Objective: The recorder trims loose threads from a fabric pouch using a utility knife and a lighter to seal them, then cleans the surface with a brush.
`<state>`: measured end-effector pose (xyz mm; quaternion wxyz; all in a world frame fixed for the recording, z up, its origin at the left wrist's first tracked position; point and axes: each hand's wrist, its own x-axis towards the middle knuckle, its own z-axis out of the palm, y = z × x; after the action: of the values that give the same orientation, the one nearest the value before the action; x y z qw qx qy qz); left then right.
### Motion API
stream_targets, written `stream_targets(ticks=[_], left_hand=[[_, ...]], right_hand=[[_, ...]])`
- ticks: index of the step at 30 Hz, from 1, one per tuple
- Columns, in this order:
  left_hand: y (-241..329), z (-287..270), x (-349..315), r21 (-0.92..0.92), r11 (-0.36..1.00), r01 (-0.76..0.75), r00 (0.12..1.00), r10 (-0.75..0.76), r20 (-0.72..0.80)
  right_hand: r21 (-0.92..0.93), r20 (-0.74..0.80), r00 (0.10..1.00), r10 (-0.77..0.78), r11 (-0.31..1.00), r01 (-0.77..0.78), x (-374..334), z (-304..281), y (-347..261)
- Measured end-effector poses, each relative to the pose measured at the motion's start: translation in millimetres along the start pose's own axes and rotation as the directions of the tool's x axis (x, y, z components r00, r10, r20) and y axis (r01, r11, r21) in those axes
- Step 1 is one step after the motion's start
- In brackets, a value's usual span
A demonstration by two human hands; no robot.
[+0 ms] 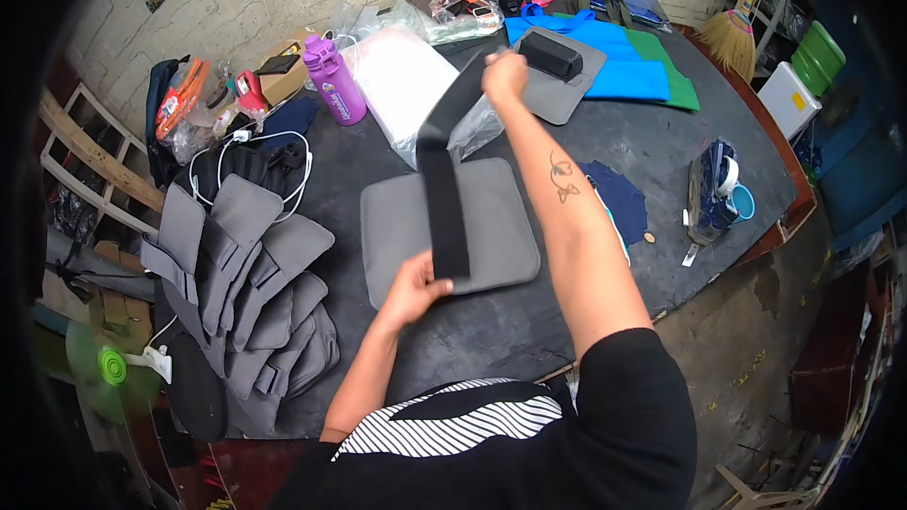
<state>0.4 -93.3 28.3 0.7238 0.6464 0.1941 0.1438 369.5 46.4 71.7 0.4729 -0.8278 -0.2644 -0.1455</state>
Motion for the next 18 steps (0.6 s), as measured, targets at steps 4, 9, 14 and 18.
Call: stream_targets(ticks=[4,9,14,18], left_hand=[[-39.2,-9.1,-39.0,-0.139,0.99,0.023,0.983,-0.048,-0.176],[10.5,-18.7,-10.7,-0.297,0.944,0.14,0.99,-0.137,0.032],[22.8,-36.6,36.7,-0.275,0.937,0.217,0.965,-0.248,-0.084],[23.9,-41.6,94.9,-0.117,0.986,0.119,0.973,-0.139,-0.184]], right_hand=[[0.268,0.331,0.928,0.169,0.927,-0.264,24.3,-46.0,-26.4],[0.303,0.581,0.808,-0.1,0.948,-0.101,0.6,-43.5,-18.2],[0.314,0.179,0.978,-0.104,0.948,0.044,-65.7,-90.8,32.8],[0.132,0.18,0.982,-0.057,0.991,0.034,-162.4,-156.5,90.5]])
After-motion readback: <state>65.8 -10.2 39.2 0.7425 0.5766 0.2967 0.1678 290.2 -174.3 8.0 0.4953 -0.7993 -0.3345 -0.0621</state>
